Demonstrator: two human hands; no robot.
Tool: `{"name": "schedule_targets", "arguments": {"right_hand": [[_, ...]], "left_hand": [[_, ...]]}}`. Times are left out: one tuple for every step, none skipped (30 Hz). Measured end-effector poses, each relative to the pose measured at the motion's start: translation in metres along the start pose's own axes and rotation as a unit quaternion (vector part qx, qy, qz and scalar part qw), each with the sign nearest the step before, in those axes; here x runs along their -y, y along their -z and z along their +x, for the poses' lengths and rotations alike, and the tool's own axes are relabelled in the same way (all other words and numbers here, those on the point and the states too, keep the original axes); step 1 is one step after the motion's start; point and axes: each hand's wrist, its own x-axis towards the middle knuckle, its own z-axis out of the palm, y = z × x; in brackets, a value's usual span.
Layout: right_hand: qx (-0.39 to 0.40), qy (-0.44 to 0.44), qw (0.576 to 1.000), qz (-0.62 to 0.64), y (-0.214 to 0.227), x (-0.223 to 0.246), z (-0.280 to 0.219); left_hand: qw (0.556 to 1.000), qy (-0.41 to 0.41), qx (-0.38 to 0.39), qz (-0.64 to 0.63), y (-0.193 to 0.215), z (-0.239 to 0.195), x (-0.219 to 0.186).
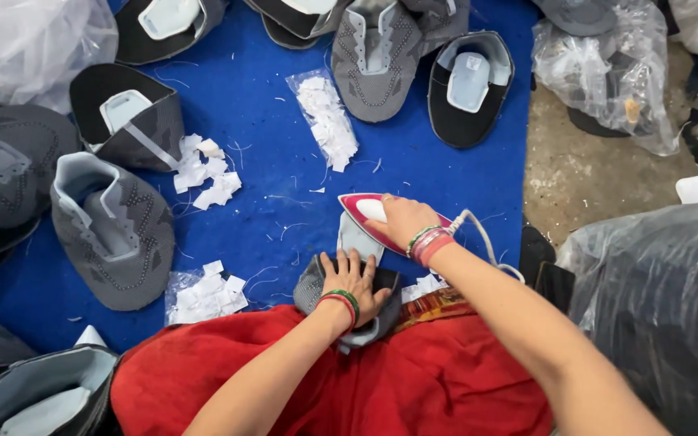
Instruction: Pressing and attaching components to shoe uppers using a hand-held iron.
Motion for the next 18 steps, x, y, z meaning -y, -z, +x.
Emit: {"name": "schedule_targets", "arguments": {"right_hand": [[0.014, 0.016, 1.0, -0.003, 0.0, -0.003, -0.003], [0.031, 0.033, 0.999, -0.006, -0.002, -0.006, -0.007], [0.034, 0.034, 0.999, -0.005, 0.001, -0.004, -0.016], [0.052, 0.034, 0.998, -0.017, 0.007, -0.003, -0.021], [0.069, 0.034, 0.997, -0.028, 0.013, -0.003, -0.025], [0.071, 0.034, 0.996, -0.027, 0.01, -0.004, -0.023], [0.059, 0.019, 0.998, -0.025, 0.007, -0.006, -0.021], [0.045, 0.0, 0.999, -0.021, 0.005, -0.009, -0.02], [0.045, -0.003, 0.999, -0.019, 0.002, -0.01, -0.014], [0.02, 0.002, 1.0, -0.013, 0.0, -0.014, -0.007], [-0.006, 0.007, 1.0, -0.007, -0.002, -0.017, 0.0], [-0.005, 0.007, 1.0, -0.005, -0.001, -0.017, -0.006], [0.007, 0.018, 1.0, -0.011, 0.0, -0.016, -0.01], [0.022, 0.028, 0.999, -0.019, 0.0, -0.017, -0.016], [0.026, 0.027, 0.999, -0.019, -0.001, -0.019, -0.02], [0.035, 0.034, 0.998, -0.026, 0.0, -0.021, -0.021], [0.044, 0.04, 0.998, -0.033, 0.002, -0.024, -0.022], [0.044, 0.04, 0.998, -0.037, 0.0, -0.027, -0.02]], "left_hand": [[1.0, -0.003, -0.002, 0.0, 0.002, -0.001, 0.001], [1.0, -0.005, -0.001, -0.002, 0.001, -0.003, 0.002], [1.0, -0.004, 0.001, -0.003, 0.001, -0.005, 0.001], [1.0, -0.002, -0.002, -0.006, 0.005, -0.003, 0.002], [1.0, -0.001, -0.006, -0.009, 0.009, -0.001, 0.003], [1.0, 0.0, -0.004, -0.009, 0.007, -0.001, 0.003], [1.0, -0.001, -0.001, -0.013, 0.005, -0.002, 0.002], [1.0, -0.005, 0.001, -0.014, 0.004, -0.001, 0.002], [1.0, -0.007, 0.002, -0.012, 0.002, -0.001, 0.003], [1.0, -0.006, -0.003, -0.012, 0.002, 0.0, 0.002], [1.0, -0.004, -0.008, -0.012, 0.0, 0.002, 0.001], [1.0, -0.003, -0.006, -0.012, 0.0, 0.001, 0.002], [1.0, -0.004, -0.006, -0.016, 0.0, 0.0, 0.004], [1.0, -0.006, -0.005, -0.024, -0.001, 0.0, 0.003], [1.0, -0.007, -0.003, -0.026, -0.003, -0.001, 0.003], [1.0, -0.007, -0.002, -0.02, -0.002, 0.0, 0.004], [1.0, -0.006, -0.002, -0.014, -0.001, 0.001, 0.004], [1.0, -0.007, -0.005, -0.016, -0.002, 0.001, 0.003]]}}
